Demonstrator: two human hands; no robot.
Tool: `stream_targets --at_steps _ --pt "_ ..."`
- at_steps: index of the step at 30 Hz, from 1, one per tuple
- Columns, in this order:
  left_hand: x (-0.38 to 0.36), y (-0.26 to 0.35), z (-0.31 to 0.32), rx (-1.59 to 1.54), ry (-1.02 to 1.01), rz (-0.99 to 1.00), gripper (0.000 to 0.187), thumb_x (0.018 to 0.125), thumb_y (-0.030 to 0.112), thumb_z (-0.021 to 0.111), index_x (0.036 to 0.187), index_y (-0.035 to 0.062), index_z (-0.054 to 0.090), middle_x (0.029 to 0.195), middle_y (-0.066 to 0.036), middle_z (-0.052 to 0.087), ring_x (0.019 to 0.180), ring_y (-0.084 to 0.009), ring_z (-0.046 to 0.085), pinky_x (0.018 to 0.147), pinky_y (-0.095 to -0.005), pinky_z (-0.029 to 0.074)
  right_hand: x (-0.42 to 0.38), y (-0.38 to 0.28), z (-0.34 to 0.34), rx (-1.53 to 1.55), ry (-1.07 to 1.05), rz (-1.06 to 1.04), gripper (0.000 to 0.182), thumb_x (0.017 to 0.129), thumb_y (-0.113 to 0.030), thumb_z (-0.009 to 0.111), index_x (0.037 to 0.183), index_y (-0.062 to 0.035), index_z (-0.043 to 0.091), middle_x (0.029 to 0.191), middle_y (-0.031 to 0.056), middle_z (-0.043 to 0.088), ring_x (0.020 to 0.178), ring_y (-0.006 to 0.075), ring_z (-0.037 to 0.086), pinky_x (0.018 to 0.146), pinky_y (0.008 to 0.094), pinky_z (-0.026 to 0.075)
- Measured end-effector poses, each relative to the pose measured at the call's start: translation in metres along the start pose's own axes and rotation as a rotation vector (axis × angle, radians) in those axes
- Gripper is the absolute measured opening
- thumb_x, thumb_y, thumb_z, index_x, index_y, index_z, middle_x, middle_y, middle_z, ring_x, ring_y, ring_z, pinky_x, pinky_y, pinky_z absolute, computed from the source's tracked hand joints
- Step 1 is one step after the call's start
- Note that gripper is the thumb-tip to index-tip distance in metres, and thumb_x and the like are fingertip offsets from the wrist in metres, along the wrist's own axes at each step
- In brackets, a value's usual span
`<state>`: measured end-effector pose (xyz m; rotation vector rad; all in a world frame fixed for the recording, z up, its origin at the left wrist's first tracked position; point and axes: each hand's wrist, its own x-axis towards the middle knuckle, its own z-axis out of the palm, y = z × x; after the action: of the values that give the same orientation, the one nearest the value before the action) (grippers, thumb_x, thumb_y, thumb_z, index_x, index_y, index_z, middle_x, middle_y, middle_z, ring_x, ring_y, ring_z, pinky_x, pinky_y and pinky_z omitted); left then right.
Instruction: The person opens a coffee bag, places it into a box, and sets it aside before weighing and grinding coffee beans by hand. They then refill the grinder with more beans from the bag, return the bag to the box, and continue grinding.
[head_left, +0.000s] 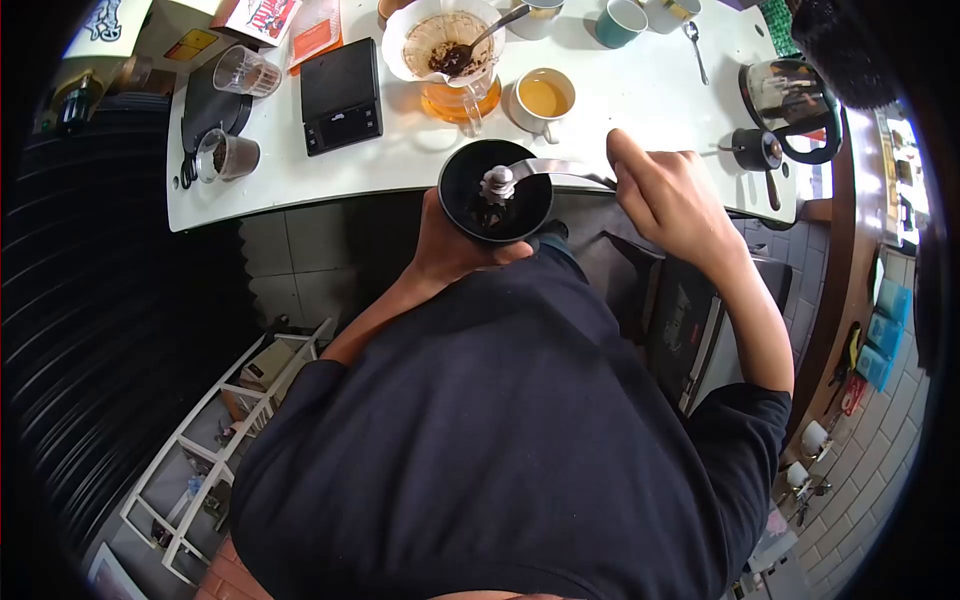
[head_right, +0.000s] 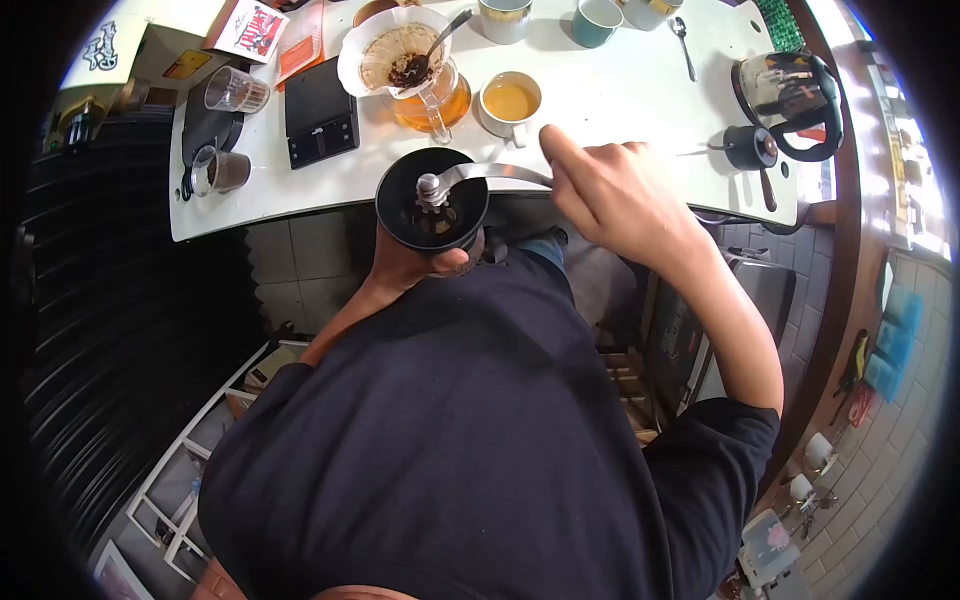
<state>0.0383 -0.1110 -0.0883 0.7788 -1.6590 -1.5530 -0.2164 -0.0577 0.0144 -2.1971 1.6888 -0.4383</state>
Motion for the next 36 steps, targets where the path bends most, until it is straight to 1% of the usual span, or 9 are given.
stream_targets --at_steps 5,15,18,20,21,23,24,28,36 --pt "0.009 -0.009 0.001 -0.099 0.033 -0.011 0.085 0.053 0.052 0.096 0.112 -0.0002 0.064 0.1 -0.008 0.071 0.089 -0.0137 0.069 0.083 -0.0314 0.056 -0.002 -0.012 -0.008 -0.092 0.036 -0.051 0.012 0.089 -0.013 0.055 0.097 -0.0059 0.05 0.057 0.0099 0.056 0.052 0.031 0.06 0.051 0.0418 0.046" --pt "0.019 -0.013 -0.016 0.122 -0.089 0.027 0.086 0.053 0.053 0.095 0.115 0.0019 0.065 0.101 -0.009 0.071 0.091 -0.017 0.07 0.086 -0.0332 0.056 -0.001 -0.025 -0.023 -0.035 0.098 -0.089 0.01 0.086 -0.012 0.061 0.088 -0.0077 0.052 0.055 0.0056 0.052 0.049 0.0257 0.057 0.047 0.0384 0.043" --pt "0.03 -0.001 -0.022 0.228 -0.085 0.207 0.084 0.054 0.056 0.094 0.112 0.0023 0.065 0.098 -0.009 0.07 0.088 -0.0214 0.07 0.083 -0.0339 0.056 -0.002 -0.035 -0.028 0.132 0.156 -0.119 0.016 0.079 -0.01 0.066 0.082 -0.0084 0.051 0.055 0.0045 0.046 0.048 0.0261 0.053 0.048 0.0373 0.044" --pt "0.039 0.003 -0.029 0.526 0.017 0.489 0.081 0.054 0.057 0.093 0.108 0.0023 0.066 0.095 -0.01 0.069 0.085 -0.0252 0.068 0.082 -0.0369 0.054 -0.006 -0.041 -0.019 0.16 0.349 -0.347 0.02 0.075 -0.01 0.069 0.08 -0.01 0.049 0.056 0.0005 0.039 0.043 0.0188 0.044 0.041 0.0331 0.036" --pt "0.059 0.029 -0.027 0.531 0.059 0.636 0.073 0.059 0.053 0.091 0.103 0.0015 0.065 0.093 -0.01 0.068 0.083 -0.0276 0.066 0.081 -0.0394 0.05 -0.008 -0.044 -0.013 0.144 0.467 -0.474 0.022 0.075 -0.009 0.069 0.08 -0.0107 0.048 0.056 -0.0014 0.036 0.042 0.0152 0.04 0.038 0.0307 0.032" --pt "0.072 0.029 -0.031 0.572 0.066 0.735 0.055 0.072 0.043 0.085 0.1 0.0008 0.064 0.094 -0.012 0.069 0.084 -0.027 0.067 0.082 -0.0394 0.049 -0.011 -0.054 -0.004 0.11 0.503 -0.646 0.023 0.075 -0.009 0.069 0.079 -0.0121 0.047 0.059 -0.0043 0.03 0.044 0.0098 0.033 0.038 0.0251 0.025" --pt "0.083 0.026 -0.032 0.551 0.094 0.752 0.035 0.082 0.031 0.076 0.097 0.0015 0.063 0.093 -0.012 0.07 0.085 -0.0261 0.068 0.081 -0.0387 0.047 -0.012 -0.06 0.002 0.116 0.541 -0.676 0.024 0.076 -0.009 0.069 0.079 -0.0129 0.046 0.059 -0.0051 0.028 0.045 0.0096 0.03 0.039 0.0235 0.022" --pt "0.091 0.032 -0.028 0.429 0.224 0.846 0.024 0.086 0.022 0.071 0.097 0.0032 0.061 0.091 -0.011 0.071 0.085 -0.0239 0.069 0.083 -0.0385 0.044 -0.007 -0.067 0.009 0.148 0.608 -0.693 0.025 0.076 -0.009 0.07 0.079 -0.0144 0.046 0.06 -0.0045 0.029 0.045 0.0094 0.029 0.041 0.024 0.02" --pt "0.096 0.051 -0.044 0.542 0.265 0.883 0.024 0.084 0.021 0.073 0.099 0.0055 0.061 0.093 -0.01 0.072 0.087 -0.0232 0.07 0.086 -0.0396 0.042 -0.002 -0.067 0.01 0.11 0.582 -0.647 0.023 0.076 -0.01 0.069 0.081 -0.0131 0.047 0.061 -0.0036 0.032 0.045 0.0098 0.032 0.04 0.0237 0.024"
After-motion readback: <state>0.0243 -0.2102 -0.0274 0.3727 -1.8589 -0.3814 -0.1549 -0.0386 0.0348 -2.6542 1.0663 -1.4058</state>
